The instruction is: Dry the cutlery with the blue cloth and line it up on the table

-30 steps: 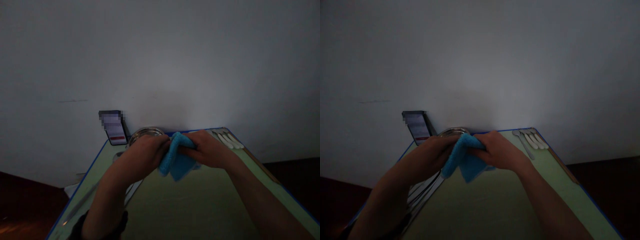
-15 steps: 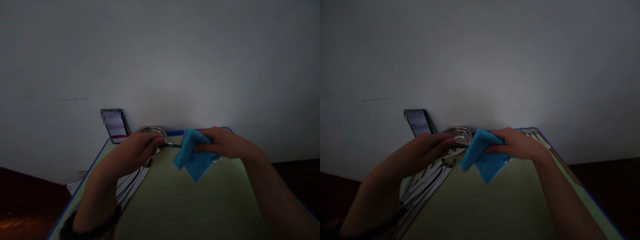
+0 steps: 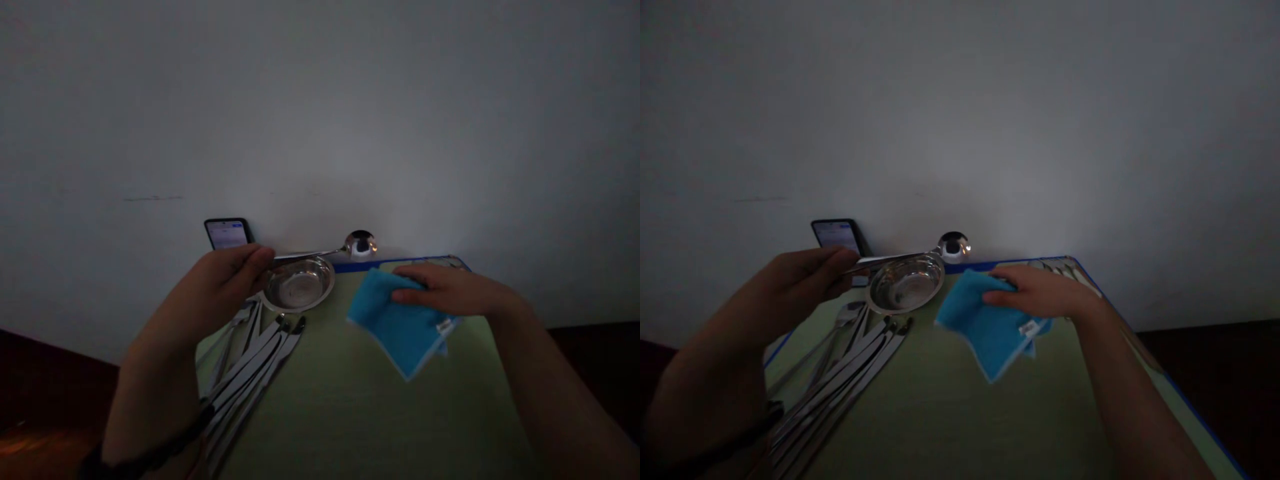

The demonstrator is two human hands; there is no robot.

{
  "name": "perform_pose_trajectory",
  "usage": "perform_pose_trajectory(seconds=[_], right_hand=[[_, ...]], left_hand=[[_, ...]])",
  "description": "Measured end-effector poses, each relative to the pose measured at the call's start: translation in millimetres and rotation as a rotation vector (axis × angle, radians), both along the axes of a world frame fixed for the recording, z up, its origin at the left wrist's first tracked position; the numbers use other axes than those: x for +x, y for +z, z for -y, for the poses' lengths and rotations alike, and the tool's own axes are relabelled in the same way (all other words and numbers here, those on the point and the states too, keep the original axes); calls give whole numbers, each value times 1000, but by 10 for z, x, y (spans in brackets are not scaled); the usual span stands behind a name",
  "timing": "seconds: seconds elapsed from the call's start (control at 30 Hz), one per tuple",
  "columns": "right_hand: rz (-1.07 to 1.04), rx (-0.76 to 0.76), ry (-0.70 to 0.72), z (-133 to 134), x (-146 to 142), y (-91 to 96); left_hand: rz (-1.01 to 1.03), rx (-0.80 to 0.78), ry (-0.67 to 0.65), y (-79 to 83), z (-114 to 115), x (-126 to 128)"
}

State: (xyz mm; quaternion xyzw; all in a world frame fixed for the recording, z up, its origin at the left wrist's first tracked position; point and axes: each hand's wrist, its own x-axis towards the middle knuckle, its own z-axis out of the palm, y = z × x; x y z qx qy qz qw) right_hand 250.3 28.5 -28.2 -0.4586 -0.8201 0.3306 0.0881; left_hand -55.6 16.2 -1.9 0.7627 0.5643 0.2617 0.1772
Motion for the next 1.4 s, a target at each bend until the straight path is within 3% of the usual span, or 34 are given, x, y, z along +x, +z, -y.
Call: perform_pose_trajectory(seconds=[0.1,0.2,0.3,0.4,0.5,0.67,0.83,0.97,1.07,1.17,1.23,1.27,1.37,1.4], right_hand=[[56,-17,129,20,-188,-200],[36,62,132,107,-312,-501],[-9,390,-30,303,-320,-755],[-18,618,42,558,-300,-872],[44,679,120,737,-343,-925],[37,769,0,700,-462,-1092],[-224,679,-156,601,-445,-1171],[-477,291,-412,676,-392,-955],[-752,-64,-461,719,-371,-758],[-874,-288,-465,684,-357,-758],[-778,-253,-431,641,-337,-892],[-702,-164,-399,624,-320,-980],[-407,267,-448,616,-261,-1196],[-333,345,-443,628,-246,-1225]], left_hand=[[-58,24,-40,-3,1,92],[-122,29,-49,-31,-21,157],[-171,41,-35,-68,-55,194],[-187,35,-45,-100,-84,224],[-187,24,-54,-118,-97,252],[-179,25,-60,-110,-82,280],[-178,24,-50,-105,-72,277],[-161,28,-35,-111,-74,271],[-124,35,5,-122,-80,261],[-81,52,42,-140,-95,247],[-72,53,43,-153,-106,240],[-74,53,41,-157,-109,238],[-81,57,33,-156,-109,242],[-82,57,32,-151,-106,247]])
